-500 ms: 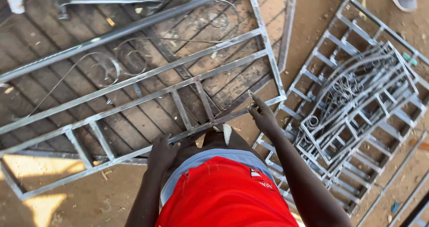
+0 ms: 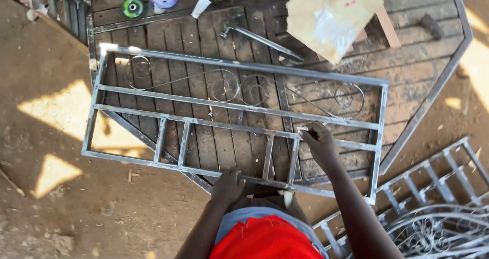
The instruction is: Applying filler paste to the joints of a metal gate frame to smooth out welds.
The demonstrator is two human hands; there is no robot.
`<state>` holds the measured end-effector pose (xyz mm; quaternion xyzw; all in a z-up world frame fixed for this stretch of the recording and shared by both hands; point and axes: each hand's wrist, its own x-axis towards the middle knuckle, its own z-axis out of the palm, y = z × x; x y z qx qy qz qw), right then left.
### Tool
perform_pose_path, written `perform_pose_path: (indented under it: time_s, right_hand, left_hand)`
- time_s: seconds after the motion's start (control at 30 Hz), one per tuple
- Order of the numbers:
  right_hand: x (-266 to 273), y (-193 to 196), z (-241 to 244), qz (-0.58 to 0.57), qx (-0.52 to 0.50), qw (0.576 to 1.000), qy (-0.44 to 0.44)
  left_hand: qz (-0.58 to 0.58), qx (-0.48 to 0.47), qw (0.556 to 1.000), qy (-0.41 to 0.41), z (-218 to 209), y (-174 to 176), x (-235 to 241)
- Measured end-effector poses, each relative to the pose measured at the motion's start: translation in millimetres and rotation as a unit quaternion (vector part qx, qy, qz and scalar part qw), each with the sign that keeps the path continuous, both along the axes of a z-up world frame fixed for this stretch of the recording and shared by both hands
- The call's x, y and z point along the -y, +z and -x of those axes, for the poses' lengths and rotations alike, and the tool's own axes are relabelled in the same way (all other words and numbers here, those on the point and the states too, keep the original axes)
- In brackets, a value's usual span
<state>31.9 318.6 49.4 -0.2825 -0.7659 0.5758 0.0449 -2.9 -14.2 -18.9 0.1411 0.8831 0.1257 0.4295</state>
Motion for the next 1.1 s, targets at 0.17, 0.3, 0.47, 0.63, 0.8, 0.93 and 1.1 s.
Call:
perform_pose_path:
  time_s: [0.17,0.3,0.47,0.63,0.8,0.93,1.1]
  right_hand:
    - [38,20,66,-0.062,0.048,0.991,0.111]
    - [76,54,94,-0.032,0.118,0.976,0.182]
    - [44,36,114,-0.15,0.162,0.957,0.186]
    - [-50,32,120,-0.202,0.191,0.953,0.122]
    - [-153,7,160,-0.259,0.245,0.931,0.082]
    - [-196,2,195,-0.227,0.277,0.93,0.076]
    - [-215,-10,217,-0.261,0.309,0.899,0.168]
  left_hand:
    - [-0.069,0.001,0.994,0.082,3,-3,14]
    - [-0.079,0.029,0.991,0.106,13,-13,33]
    - [-0.059,0.091,0.989,0.103,49,-1,34]
    - [-0.061,0.068,0.992,0.084,71,3,28]
    - [-0.045,0.029,0.983,0.176,74,-33,10]
    - [-0.071,0.004,0.968,0.242,53,-23,-26]
    - [0.009,0.087,0.957,0.275,24,-21,-58]
